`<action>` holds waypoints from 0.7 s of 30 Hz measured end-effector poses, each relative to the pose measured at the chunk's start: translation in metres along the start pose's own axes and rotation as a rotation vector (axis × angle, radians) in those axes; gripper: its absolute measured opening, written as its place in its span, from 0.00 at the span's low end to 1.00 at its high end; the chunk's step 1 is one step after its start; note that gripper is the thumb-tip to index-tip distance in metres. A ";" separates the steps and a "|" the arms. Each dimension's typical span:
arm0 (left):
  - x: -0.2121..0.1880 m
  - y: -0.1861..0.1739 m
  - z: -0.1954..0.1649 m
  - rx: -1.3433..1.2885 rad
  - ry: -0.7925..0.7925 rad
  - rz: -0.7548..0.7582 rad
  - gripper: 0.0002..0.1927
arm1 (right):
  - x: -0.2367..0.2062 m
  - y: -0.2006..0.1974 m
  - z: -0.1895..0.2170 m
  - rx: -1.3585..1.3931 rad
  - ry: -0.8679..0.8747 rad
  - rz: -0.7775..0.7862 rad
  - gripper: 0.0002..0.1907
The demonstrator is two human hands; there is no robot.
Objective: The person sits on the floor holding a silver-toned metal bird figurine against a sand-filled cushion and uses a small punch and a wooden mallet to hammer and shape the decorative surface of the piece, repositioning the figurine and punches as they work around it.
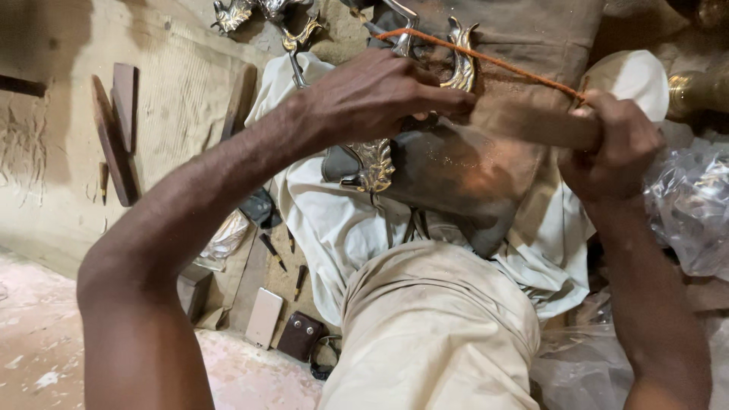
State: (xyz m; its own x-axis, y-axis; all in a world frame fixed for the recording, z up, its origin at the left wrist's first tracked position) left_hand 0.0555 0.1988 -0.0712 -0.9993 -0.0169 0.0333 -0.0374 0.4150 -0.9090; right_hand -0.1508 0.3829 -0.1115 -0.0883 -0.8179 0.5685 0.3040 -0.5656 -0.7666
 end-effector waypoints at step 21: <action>-0.021 -0.014 0.018 -0.229 -0.059 -0.262 0.27 | 0.032 -0.004 0.011 0.028 -0.148 0.038 0.26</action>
State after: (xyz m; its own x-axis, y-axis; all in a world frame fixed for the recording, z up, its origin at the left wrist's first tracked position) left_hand 0.0769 0.1769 -0.0671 -0.9542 -0.1998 0.2228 -0.2985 0.5825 -0.7561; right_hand -0.1446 0.3603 -0.0875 0.0640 -0.8132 0.5785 0.3305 -0.5297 -0.7811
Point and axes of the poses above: each hand's wrist, its own x-axis towards the middle knuckle, its own y-axis out of the palm, z = x × y, the point moved 7 cm from there along x, towards the middle knuckle, and after that the axes turned 3 degrees about -y, right-handed, at the moved point
